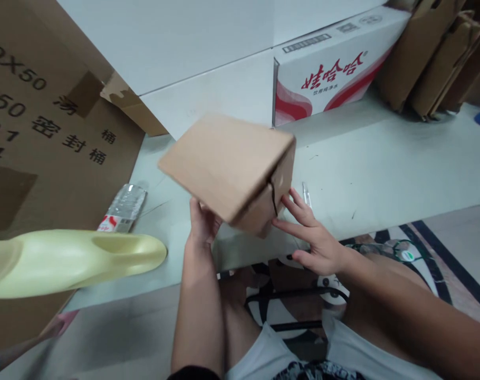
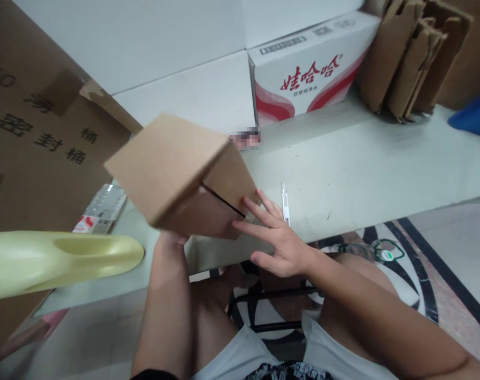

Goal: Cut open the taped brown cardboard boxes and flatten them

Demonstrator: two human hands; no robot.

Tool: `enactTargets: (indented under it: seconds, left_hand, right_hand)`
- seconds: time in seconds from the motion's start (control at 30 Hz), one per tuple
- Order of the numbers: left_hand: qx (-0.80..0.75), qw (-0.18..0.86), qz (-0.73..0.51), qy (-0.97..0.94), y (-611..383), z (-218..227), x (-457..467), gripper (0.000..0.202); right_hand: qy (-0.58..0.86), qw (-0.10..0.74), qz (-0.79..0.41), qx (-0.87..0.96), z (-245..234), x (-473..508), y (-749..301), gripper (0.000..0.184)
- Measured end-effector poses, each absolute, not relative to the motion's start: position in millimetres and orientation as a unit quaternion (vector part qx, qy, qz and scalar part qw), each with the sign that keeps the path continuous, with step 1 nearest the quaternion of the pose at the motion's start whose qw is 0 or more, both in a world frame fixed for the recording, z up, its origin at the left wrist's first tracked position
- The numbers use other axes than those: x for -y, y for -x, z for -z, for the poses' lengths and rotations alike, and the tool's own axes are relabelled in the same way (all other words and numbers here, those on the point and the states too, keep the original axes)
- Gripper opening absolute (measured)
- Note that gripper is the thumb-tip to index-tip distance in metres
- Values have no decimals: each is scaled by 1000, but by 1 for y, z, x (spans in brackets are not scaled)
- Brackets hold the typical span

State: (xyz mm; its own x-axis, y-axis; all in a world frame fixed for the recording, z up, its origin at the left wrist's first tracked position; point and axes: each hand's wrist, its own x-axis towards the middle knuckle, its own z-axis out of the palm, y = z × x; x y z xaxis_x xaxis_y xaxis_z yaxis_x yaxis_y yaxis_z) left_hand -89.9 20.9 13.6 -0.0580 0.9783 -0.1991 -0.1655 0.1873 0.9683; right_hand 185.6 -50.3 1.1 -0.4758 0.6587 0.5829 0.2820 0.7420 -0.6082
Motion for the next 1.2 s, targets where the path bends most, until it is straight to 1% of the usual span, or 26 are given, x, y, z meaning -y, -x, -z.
enactTargets:
  seconds: [0.07, 0.13, 0.23, 0.3, 0.33, 0.4, 0.47, 0.5, 0.57, 0.6, 0.63, 0.7, 0.77, 0.8, 0.83, 0.87, 0.9, 0.93, 0.97, 1.03, 1.07, 1.1, 1.13, 1.17, 1.2]
  left_hand:
    - [-508, 631, -438, -390, 89, -20, -16, 82]
    - [-503, 689, -339, -398, 89, -24, -11, 87]
    - [-547, 708, -187, -407, 84, -24, -8, 74]
    - [-590, 676, -139, -420, 81, -20, -9, 65]
    - [-617, 639, -152, -434, 79, -18, -10, 61]
    - [-677, 532, -224, -456, 80, -14, -15, 57]
    - [-707, 421, -342, -455, 82, -12, -19, 62]
    - [-687, 388, -414, -454, 83, -12, -21, 65]
    - [-579, 367, -550, -477, 84, -13, -21, 69]
    - [-513, 365, -594, -502, 84, -12, -21, 69]
    - [-458, 365, -609, -535, 82, -12, -21, 68]
    - [-420, 355, -573, -608, 79, -9, -22, 67]
    - [-429, 335, -539, -644, 77, -5, -25, 64]
    - [-432, 329, -534, -648, 76, -3, -27, 63]
    - [-434, 327, -536, -646, 76, -2, -28, 62]
    - [-436, 326, -541, -641, 77, 0, -30, 61]
    - [-439, 326, -544, -636, 78, 1, -31, 60]
    - [-445, 326, -544, -632, 78, 1, -31, 60]
    - [-451, 328, -542, -629, 79, 2, -31, 60]
    - [-459, 335, -539, -622, 79, 2, -31, 62]
    - [-461, 337, -537, -621, 78, 3, -31, 62]
    - [-460, 338, -536, -622, 77, 3, -31, 63]
    - [-459, 339, -536, -623, 75, 4, -31, 62]
    - [-458, 339, -537, -623, 73, 4, -31, 61]
    - [-456, 340, -539, -621, 70, 4, -31, 61]
  right_hand:
    - [276, 461, -202, 819, -5, 51, -184, 63]
    - [276, 487, -197, 805, -9, 51, -184, 63]
    - [299, 497, -206, 788, -10, 50, -186, 56]
    - [328, 499, -204, 776, -8, 49, -188, 48]
    - [343, 500, -200, 769, -7, 49, -188, 43]
    - [367, 503, -192, 759, -5, 48, -188, 38]
    - [375, 494, -193, 760, -5, 48, -189, 38]
    - [371, 481, -199, 769, -6, 47, -190, 39]
    - [349, 438, -221, 799, -8, 47, -191, 44]
    - [333, 413, -235, 815, -9, 47, -192, 45]
    - [317, 391, -248, 828, -11, 48, -192, 46]
    - [289, 365, -265, 844, -12, 50, -192, 48]
    - [288, 369, -264, 843, -14, 51, -191, 51]
    - [319, 381, -253, 830, -15, 50, -191, 50]
    - [379, 388, -238, 806, -16, 49, -192, 48]
    - [459, 376, -223, 773, -18, 47, -194, 45]
    - [549, 337, -212, 735, -20, 45, -196, 43]
    - [629, 271, -206, 699, -22, 42, -198, 43]
    - [684, 189, -206, 674, -24, 39, -201, 46]
    - [720, 39, -208, 661, -23, 35, -207, 55]
    - [716, -2, -202, 669, -21, 34, -209, 59]
    - [708, -19, -190, 680, -18, 33, -211, 60]
    - [700, -13, -178, 692, -15, 33, -213, 60]
    - [692, 11, -173, 701, -12, 33, -215, 57]
    - [683, 53, -183, 705, -10, 33, -217, 53]
